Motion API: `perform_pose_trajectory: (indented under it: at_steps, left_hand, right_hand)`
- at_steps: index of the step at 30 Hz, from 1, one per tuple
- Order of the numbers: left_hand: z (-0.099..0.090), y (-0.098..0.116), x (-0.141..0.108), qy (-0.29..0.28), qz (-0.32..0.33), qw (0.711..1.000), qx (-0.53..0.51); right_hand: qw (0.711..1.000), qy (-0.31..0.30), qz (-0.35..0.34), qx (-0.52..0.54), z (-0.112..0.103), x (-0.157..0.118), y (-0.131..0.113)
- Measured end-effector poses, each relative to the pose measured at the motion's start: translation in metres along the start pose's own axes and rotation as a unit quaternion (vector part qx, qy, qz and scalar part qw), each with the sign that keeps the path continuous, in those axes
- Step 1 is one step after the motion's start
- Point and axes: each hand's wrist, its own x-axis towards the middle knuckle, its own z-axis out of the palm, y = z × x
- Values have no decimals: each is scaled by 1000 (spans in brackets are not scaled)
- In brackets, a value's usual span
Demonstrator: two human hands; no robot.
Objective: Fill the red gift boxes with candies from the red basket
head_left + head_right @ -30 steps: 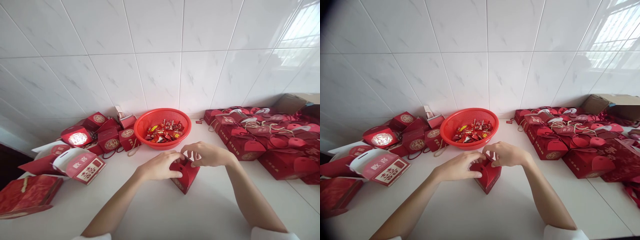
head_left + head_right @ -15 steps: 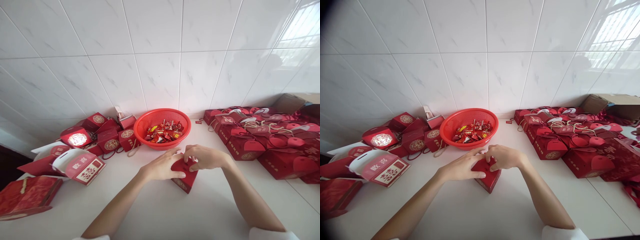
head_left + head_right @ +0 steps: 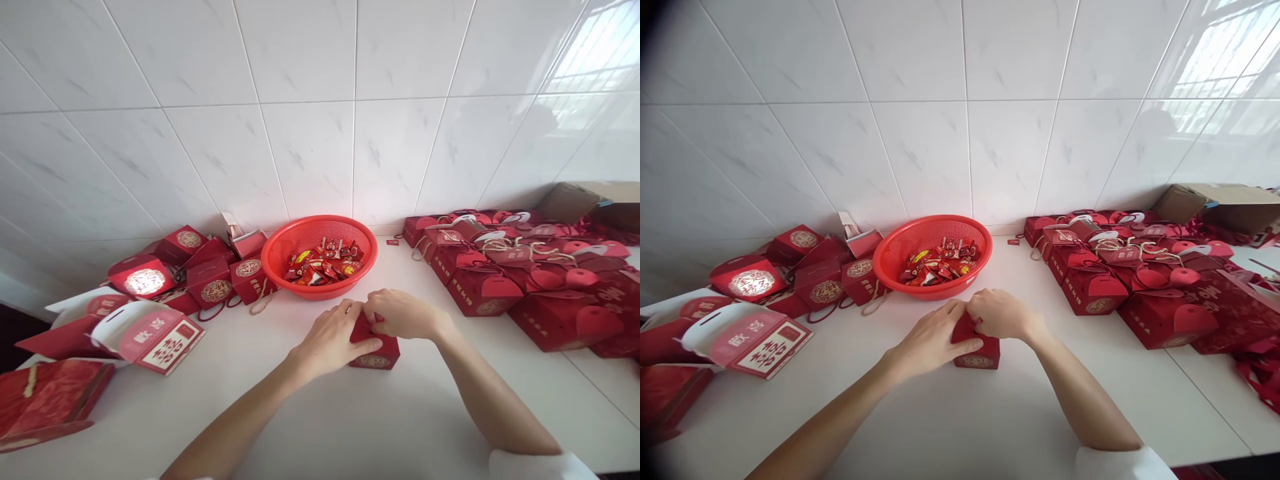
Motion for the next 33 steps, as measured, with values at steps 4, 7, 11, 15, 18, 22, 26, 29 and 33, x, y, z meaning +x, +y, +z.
perform_pose_trajectory:
  at_steps: [4, 7, 11, 15, 18, 22, 26, 29, 33]
  left_hand:
    - [-2, 0, -2, -14, 5, 1000, -4]
    - [-8, -1, -3, -39, 13, 999, -28]
    - [-12, -4, -3, -56, 29, 996, -59]
    - [-10, -7, -2, -16, 64, 994, -85]
    - [-7, -5, 0, 18, 58, 995, -84]
    - [3, -1, 4, 47, 43, 996, -69]
    - [16, -2, 8, 67, 19, 996, -57]
    - [22, -5, 9, 82, 3, 994, -74]
    - [20, -9, 9, 43, 26, 992, -120]
  right_hand:
    - [999, 24, 16, -37, 5, 1, -7]
    - [999, 27, 8, -43, 7, 3, -6]
    - [998, 38, -29, -31, 2, 3, 0]
    - [997, 65, -36, -13, -10, -7, 6]
    - [996, 88, -30, -2, -14, -11, 10]
    - [997, 77, -13, 8, -7, -4, 14]
    - [998, 62, 5, 19, -3, 1, 15]
    - [997, 67, 17, 27, -3, -3, 11]
    - [994, 87, 73, 4, 4, -11, -5]
